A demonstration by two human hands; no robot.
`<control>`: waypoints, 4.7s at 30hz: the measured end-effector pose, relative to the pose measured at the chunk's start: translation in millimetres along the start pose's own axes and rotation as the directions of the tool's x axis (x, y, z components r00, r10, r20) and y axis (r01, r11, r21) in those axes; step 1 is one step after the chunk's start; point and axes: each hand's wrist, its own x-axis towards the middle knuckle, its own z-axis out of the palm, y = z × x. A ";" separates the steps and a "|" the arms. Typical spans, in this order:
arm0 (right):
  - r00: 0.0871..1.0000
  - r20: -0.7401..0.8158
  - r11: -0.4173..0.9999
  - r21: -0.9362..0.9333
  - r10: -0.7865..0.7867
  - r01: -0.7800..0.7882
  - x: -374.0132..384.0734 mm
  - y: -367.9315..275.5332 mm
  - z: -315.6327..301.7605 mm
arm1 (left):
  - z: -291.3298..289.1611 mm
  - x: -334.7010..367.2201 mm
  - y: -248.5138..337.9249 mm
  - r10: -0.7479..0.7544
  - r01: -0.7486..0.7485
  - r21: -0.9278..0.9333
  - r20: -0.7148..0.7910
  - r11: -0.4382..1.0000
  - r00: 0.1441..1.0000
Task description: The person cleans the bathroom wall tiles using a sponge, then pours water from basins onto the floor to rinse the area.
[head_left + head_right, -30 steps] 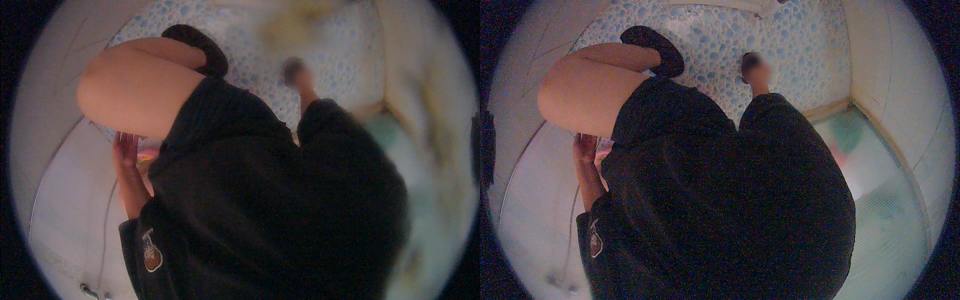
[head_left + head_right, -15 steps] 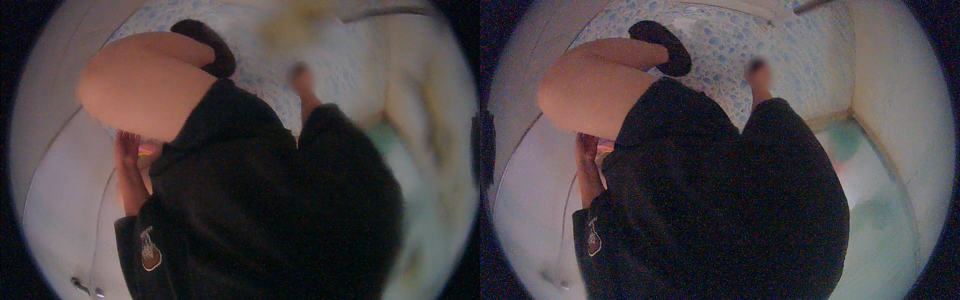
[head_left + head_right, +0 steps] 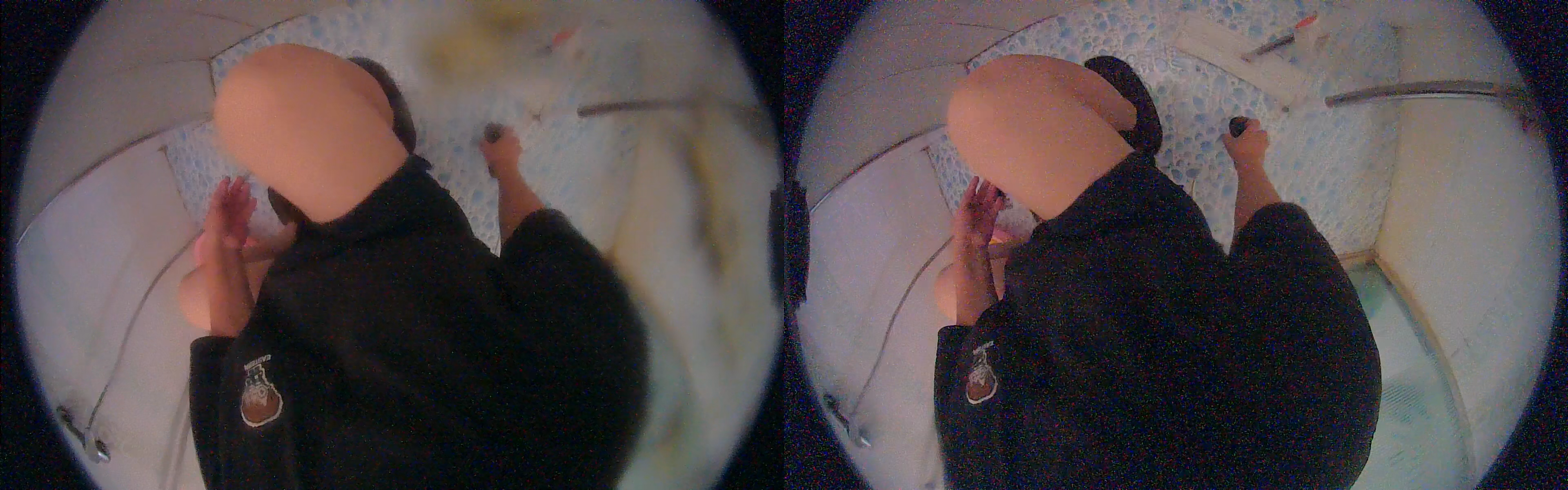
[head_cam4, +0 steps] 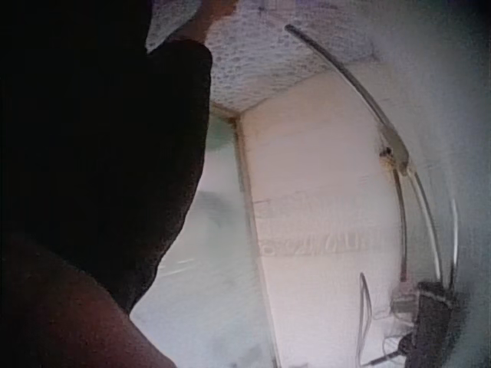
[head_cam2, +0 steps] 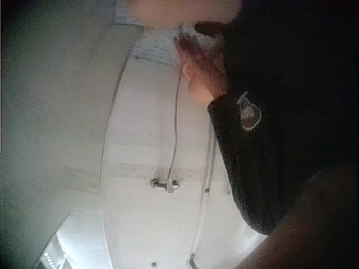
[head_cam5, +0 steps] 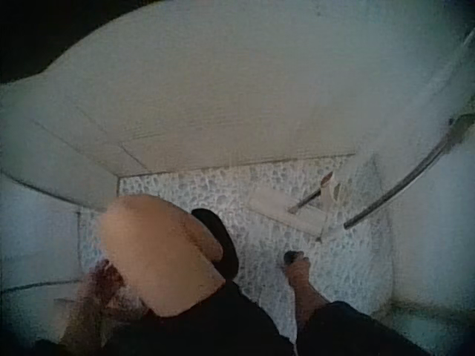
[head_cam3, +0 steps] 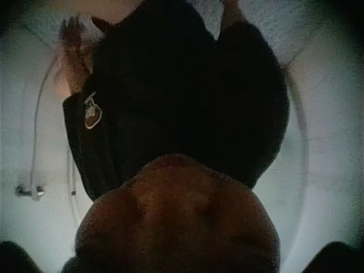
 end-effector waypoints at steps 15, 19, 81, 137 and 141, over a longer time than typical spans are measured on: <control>0.893 0.010 0.746 0.554 -0.450 0.370 30.5 -44.7 -77.1 | -23.7 -205.9 -25.3 0.883 -0.912 0.173 -0.368 0.373 0.291; 0.814 0.105 0.682 0.613 -0.572 0.400 73.8 -121.2 -170.3 | -69.3 -222.1 -101.2 0.810 -0.878 0.377 -0.586 0.295 0.021; -0.110 0.573 -0.107 0.038 -0.812 0.994 -213.8 -542.5 -105.4 | 153.1 -133.4 -647.4 -0.361 0.412 -0.054 -0.591 0.910 0.721; -0.218 -0.094 -0.188 -0.256 -0.971 0.948 -114.7 -524.8 -319.8 | -79.9 -11.3 -273.9 0.565 -0.295 0.542 -0.825 0.787 -0.010; -0.384 -0.339 -0.272 -0.335 -0.859 0.902 -69.9 -588.9 -397.5 | -61.8 9.6 -90.2 0.496 -0.751 0.295 -0.867 0.591 0.051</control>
